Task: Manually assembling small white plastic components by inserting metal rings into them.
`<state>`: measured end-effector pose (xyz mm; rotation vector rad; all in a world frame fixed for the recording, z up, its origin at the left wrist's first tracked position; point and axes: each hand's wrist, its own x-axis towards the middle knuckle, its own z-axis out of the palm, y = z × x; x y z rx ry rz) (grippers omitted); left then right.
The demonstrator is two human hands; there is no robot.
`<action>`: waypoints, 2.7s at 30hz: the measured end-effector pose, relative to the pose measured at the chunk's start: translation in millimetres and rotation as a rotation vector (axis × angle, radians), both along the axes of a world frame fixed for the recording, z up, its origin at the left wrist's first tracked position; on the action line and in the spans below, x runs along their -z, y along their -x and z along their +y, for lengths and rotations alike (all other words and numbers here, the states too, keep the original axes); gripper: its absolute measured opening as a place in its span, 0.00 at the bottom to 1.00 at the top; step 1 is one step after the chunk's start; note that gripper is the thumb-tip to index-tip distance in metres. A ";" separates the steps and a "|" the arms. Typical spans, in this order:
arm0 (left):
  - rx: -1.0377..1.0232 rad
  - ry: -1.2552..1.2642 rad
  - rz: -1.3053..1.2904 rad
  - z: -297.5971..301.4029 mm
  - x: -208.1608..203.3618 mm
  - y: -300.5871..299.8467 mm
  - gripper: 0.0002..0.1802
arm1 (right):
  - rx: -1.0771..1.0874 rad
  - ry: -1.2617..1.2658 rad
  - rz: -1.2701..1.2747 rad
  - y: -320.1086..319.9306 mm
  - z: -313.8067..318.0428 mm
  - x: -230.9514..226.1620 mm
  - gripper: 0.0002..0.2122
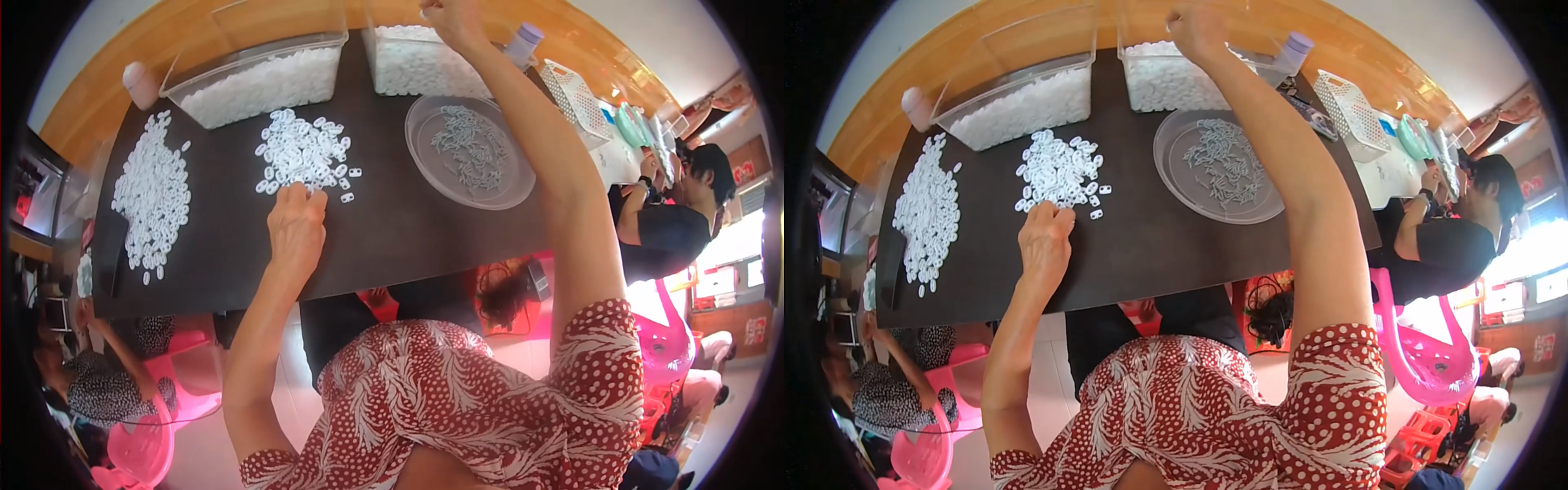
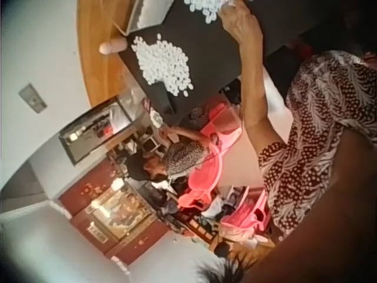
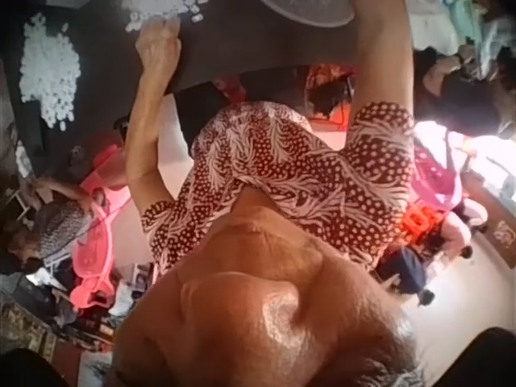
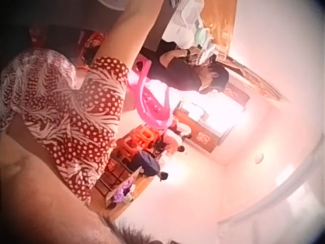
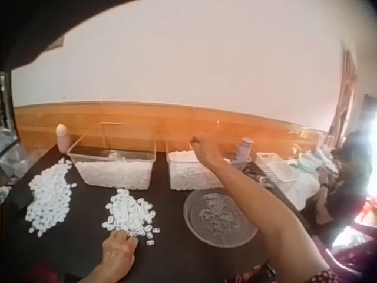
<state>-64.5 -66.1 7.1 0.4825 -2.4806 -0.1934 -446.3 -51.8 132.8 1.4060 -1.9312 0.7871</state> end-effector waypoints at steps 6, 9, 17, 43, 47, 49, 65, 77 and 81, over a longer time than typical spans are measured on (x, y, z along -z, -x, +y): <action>0.075 -0.082 0.095 4.9 -6.4 4.5 0.06 | -0.043 0.085 0.057 -6.5 16.7 -1.2 0.11; 0.072 -0.534 0.299 10.9 -9.0 -11.0 0.04 | -0.291 0.068 -0.324 -89.5 49.5 -13.3 0.12; 0.233 -1.552 0.655 31.2 -21.3 -20.0 0.06 | -0.655 -0.215 -0.931 -231.8 106.7 70.7 0.06; 0.046 -1.739 0.886 79.0 -26.4 -10.4 0.08 | -0.446 -0.036 -0.096 -217.4 152.3 86.8 0.04; 0.094 -1.738 0.882 76.8 -21.8 -14.6 0.09 | -0.138 -0.054 -0.285 -151.3 169.3 84.2 0.03; 0.082 -1.711 0.852 77.5 -18.9 -16.1 0.09 | 0.010 -0.307 -0.322 -133.2 173.6 90.5 0.03; 0.059 -1.677 0.786 81.3 -16.1 -25.9 0.10 | -0.046 -0.619 -0.078 -115.0 148.5 103.1 0.04; 0.099 -1.684 0.754 80.4 -10.0 -26.1 0.06 | -0.099 -0.412 -0.584 -125.5 161.6 82.7 0.07; 0.106 -1.704 0.758 81.7 -11.6 -23.7 0.05 | -0.131 -0.395 -0.594 -124.2 162.0 88.8 0.07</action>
